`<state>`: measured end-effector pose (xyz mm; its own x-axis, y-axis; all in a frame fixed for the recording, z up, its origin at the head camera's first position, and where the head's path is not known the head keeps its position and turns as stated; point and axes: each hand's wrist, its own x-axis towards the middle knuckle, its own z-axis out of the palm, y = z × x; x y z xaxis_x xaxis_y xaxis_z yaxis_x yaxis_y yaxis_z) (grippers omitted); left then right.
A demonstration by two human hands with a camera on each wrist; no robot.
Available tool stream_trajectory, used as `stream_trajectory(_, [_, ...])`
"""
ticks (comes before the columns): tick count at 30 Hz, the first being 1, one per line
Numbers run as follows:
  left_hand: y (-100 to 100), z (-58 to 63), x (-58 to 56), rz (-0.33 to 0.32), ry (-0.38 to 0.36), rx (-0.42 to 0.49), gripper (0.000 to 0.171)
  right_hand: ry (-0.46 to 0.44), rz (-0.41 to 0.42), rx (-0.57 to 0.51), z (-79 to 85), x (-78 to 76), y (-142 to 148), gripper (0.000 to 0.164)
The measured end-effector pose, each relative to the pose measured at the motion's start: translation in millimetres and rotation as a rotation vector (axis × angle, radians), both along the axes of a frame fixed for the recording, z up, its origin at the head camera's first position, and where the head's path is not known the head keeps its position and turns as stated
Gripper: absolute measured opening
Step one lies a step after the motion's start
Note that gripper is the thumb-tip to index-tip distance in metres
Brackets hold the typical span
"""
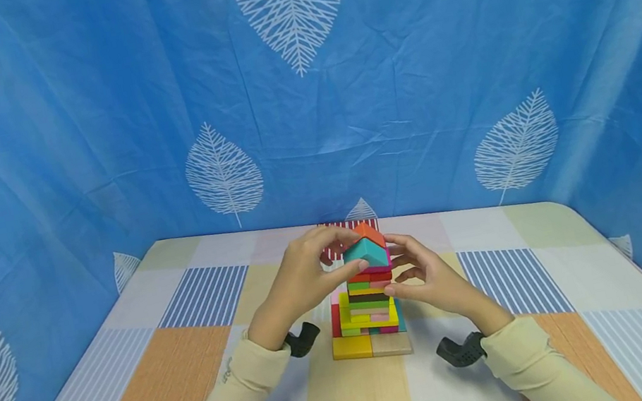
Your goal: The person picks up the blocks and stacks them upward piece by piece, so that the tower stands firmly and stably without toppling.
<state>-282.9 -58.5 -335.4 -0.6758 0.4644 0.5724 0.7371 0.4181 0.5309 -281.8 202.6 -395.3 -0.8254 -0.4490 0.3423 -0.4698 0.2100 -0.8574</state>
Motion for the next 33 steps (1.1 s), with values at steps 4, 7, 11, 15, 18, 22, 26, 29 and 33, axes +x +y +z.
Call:
stream_trajectory(4, [1.2, -2.0, -0.8, 0.002, 0.004, 0.011, 0.034, -0.005, -0.01, 0.002, 2.0, 2.0, -1.5, 0.076])
stream_trajectory(7, [-0.1, -2.6, -1.0, 0.029, -0.004, 0.0, 0.041, -0.011, -0.035, 0.004, 4.0, 3.6, -3.2, 0.078])
stream_trajectory(11, [-6.7, -3.5, -3.3, 0.048, -0.072, -0.013, 0.057, -0.013, -0.066, -0.009, 6.7, 5.2, -6.4, 0.076])
stream_trajectory(15, [-13.8, -6.9, -7.7, 0.006, -0.191, -0.021, 0.067, -0.011, -0.075, -0.034, 8.3, 6.6, -10.0, 0.072])
stream_trajectory(18, [-16.1, -9.7, -10.2, -0.027, -0.251, -0.033, 0.069, -0.005, -0.084, -0.041, 8.3, 7.1, -12.1, 0.069])
stream_trajectory(22, [-16.1, -12.5, -12.9, -0.05, -0.286, -0.033, 0.07, 0.015, -0.11, -0.034, 7.7, 7.4, -13.5, 0.064])
stream_trajectory(26, [-15.4, -13.4, -14.0, -0.054, -0.292, -0.031, 0.068, 0.028, -0.122, -0.031, 7.6, 7.7, -13.9, 0.06])
stream_trajectory(29, [-14.7, -13.0, -13.7, -0.054, -0.283, -0.035, 0.066, 0.032, -0.124, -0.029, 8.1, 8.1, -13.9, 0.059])
stream_trajectory(33, [-13.7, -12.6, -13.0, -0.055, -0.27, -0.034, 0.065, 0.036, -0.121, -0.031, 9.2, 8.9, -13.9, 0.059])
